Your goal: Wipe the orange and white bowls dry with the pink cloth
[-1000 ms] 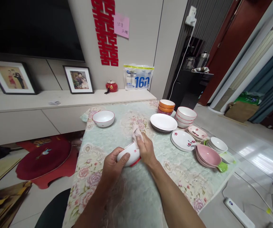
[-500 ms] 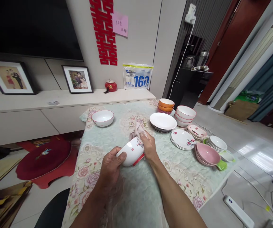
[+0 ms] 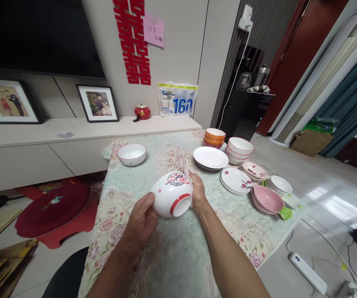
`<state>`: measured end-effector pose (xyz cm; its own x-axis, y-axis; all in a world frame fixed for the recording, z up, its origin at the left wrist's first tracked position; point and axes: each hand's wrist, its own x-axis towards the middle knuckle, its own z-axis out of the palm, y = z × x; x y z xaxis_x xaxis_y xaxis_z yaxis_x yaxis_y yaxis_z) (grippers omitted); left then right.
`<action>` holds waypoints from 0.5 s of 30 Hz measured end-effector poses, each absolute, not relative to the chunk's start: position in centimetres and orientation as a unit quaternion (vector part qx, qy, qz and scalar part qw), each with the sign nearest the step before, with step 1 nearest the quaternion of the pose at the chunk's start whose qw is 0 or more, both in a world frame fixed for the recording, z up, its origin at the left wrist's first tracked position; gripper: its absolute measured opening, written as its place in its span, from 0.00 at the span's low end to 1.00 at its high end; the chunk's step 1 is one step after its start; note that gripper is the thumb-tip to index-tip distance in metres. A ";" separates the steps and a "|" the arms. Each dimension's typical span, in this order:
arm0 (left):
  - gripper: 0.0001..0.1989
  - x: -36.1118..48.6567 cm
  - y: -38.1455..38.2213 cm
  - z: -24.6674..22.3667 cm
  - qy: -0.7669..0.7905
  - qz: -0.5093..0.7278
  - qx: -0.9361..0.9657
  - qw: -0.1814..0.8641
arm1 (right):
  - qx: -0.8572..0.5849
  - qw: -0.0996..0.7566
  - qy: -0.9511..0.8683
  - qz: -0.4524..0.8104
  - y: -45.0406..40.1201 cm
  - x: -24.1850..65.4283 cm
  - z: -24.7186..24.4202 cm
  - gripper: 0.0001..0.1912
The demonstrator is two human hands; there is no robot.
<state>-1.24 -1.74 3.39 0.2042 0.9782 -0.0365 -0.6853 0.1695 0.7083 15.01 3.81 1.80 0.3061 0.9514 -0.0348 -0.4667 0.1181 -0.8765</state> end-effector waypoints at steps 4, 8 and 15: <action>0.13 -1.4 -1.8 3.4 0.252 0.543 0.337 0.726 | -0.436 0.693 -0.358 0.450 3.9 15.7 2.0 0.13; 0.14 -1.4 -1.7 2.6 0.260 0.563 0.355 0.700 | -0.455 0.664 -0.414 0.426 4.0 15.6 1.8 0.19; 0.15 -0.9 -1.8 1.8 0.368 0.599 0.395 0.591 | -0.457 0.618 -0.532 0.353 2.8 14.4 2.2 0.29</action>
